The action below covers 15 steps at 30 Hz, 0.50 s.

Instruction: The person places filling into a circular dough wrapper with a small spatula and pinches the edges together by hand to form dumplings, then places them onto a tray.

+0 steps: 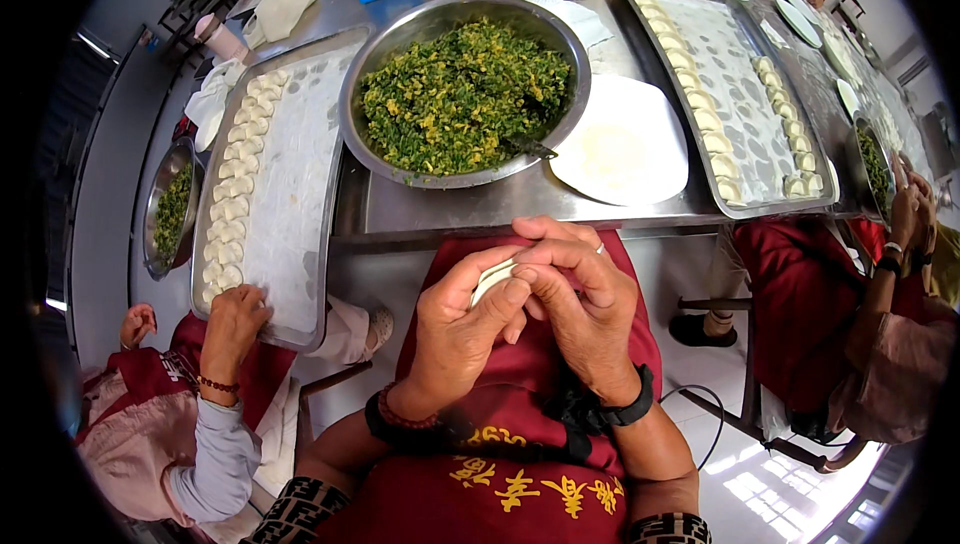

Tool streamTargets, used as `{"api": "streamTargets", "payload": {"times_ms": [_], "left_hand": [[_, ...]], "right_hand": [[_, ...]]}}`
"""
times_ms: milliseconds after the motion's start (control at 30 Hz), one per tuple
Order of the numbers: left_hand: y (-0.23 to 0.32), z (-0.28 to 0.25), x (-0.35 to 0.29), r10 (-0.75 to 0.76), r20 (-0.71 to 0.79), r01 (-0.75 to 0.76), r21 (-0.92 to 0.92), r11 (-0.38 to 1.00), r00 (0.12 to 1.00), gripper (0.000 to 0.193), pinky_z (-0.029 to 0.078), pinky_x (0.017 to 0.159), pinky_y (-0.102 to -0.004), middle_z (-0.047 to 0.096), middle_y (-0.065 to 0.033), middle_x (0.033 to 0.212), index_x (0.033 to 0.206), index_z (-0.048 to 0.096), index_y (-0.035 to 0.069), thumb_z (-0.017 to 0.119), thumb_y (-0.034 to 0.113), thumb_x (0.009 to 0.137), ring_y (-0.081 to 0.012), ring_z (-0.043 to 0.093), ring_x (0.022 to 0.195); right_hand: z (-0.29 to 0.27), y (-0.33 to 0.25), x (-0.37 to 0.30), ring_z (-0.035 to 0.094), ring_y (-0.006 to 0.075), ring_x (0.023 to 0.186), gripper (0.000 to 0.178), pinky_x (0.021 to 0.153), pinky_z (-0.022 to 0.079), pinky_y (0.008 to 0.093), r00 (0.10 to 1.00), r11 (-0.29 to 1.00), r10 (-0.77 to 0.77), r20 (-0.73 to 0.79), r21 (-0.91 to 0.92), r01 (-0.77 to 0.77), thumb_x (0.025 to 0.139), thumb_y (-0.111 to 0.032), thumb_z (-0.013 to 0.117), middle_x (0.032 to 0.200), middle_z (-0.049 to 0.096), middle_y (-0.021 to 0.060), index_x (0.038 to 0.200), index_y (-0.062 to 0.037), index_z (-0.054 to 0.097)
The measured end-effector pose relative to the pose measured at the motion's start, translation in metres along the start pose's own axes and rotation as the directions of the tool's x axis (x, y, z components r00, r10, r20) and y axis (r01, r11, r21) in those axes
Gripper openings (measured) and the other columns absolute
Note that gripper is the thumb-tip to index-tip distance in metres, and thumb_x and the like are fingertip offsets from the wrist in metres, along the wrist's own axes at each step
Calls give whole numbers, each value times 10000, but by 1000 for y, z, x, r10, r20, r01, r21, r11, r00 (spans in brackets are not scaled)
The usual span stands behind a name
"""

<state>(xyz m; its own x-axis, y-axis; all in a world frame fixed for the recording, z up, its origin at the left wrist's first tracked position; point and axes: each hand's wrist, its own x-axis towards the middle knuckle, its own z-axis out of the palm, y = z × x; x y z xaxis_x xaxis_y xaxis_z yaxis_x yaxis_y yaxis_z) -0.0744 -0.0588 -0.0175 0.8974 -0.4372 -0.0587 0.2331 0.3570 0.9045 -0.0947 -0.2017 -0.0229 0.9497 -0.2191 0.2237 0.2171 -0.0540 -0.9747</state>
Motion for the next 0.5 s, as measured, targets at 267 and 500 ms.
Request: {"api": "streamTargets", "payload": {"times_ms": [267, 500], "left_hand": [[-1, -5, 2, 195, -47, -200, -130, 971, 980, 311, 438, 602, -201, 495, -222, 1404, 1278, 527, -19, 535, 148, 1015, -126, 608, 852], [-6, -5, 1, 255, -39, -258, -105, 960, 966, 300, 439, 591, -201, 452, -223, 1449, 1272, 531, -10, 530, 146, 1016, -131, 605, 846]], "right_hand": [[7, -20, -1, 651, 222, 950, 393, 848, 546, 321, 954, 897, 298, 24, 334, -289, 875, 32, 655, 1089, 660, 156, 1257, 56, 571], [12, -18, -3, 625, 213, 676, 273, 628, 559, 339, 916, 677, 382, 120, 639, -366, 935, -31, 616, 813, 635, 117, 1187, 73, 606]]}}
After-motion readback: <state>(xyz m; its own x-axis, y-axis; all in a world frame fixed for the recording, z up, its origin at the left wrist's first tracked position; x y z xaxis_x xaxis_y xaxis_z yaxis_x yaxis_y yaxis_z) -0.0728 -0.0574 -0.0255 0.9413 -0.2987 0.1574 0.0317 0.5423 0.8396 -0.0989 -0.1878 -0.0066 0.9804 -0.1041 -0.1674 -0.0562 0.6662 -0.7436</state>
